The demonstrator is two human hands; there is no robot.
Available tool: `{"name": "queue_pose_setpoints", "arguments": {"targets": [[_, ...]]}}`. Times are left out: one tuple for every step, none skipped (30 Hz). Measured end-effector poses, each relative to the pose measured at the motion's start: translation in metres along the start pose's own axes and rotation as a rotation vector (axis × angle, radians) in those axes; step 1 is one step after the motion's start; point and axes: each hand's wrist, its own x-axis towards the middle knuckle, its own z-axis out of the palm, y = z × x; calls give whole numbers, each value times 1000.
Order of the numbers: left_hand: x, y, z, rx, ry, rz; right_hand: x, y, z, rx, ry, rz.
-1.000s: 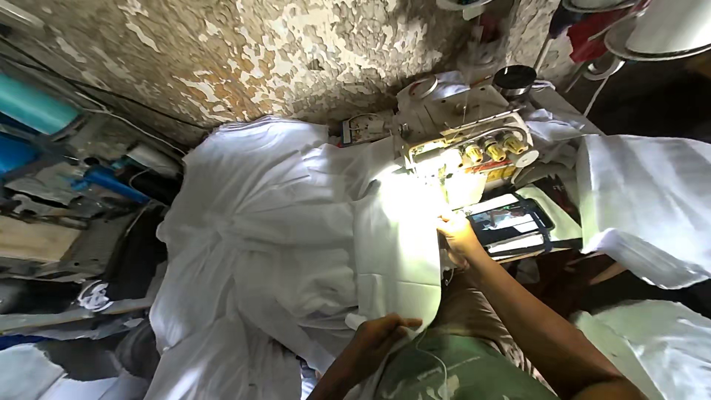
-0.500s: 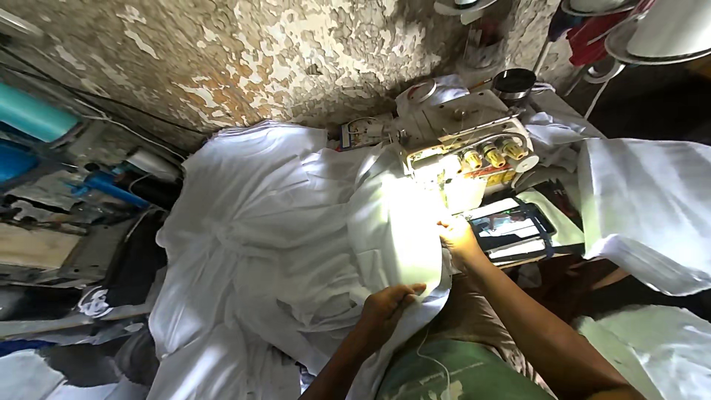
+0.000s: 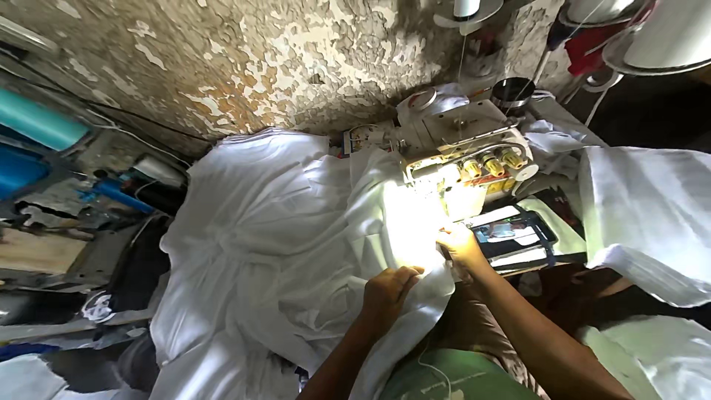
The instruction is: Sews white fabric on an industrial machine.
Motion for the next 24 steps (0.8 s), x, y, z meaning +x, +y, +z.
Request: {"name": "queue_pose_setpoints", "arguments": {"targets": [[1,2,-1,23,7,13,0,0,0,16,-2,6],[1,4,-1,42,13,28,-1,-2,1,35,-6,17],[2,6,-1,61,21,47,-2,-3,2,59,-7,29],[2,9,0,81,30,65,-4,-5,3,84,-8,35],[1,13,2,103,40,83,-5,-5,4,110,-3,40],[1,16,3,126,49,96,-6,-5,5,133,2,43],[0,18,5,144,58,107,-6,-6,6,150,6,49],[0,20,7,158,67,117,-6,-6,7,157,10,52],[0,21,8,167,74,126,-5,-5,7,148,14,49],[1,23,10,181,82,131,-5,-4,7,129,17,41],[1,25,11,200,85,132,-5,-1,7,107,19,32],[1,26,13,222,92,133,-5,0,6,92,16,28],[1,26,14,243,100,135,-6,1,6,86,13,29],[0,26,15,256,107,137,-7,1,6,77,13,32],[0,25,17,260,111,133,-7,1,5,72,14,30],[0,24,17,257,111,124,-7,1,6,68,14,25],[1,23,17,255,109,112,-8,-1,6,60,16,18],[4,22,17,250,114,102,-9,-3,6,48,17,8],[8,21,17,244,123,94,-9,-4,7,44,19,2],[12,19,16,237,130,84,-9,-4,8,52,20,-2],[16,18,17,235,137,73,-10,-4,9,60,20,-2],[22,16,17,240,145,65,-11,-4,10,64,19,1],[28,15,18,251,152,61,-11,-5,10,67,20,11],[33,15,19,260,153,58,-12,-7,11,80,22,29]]}}
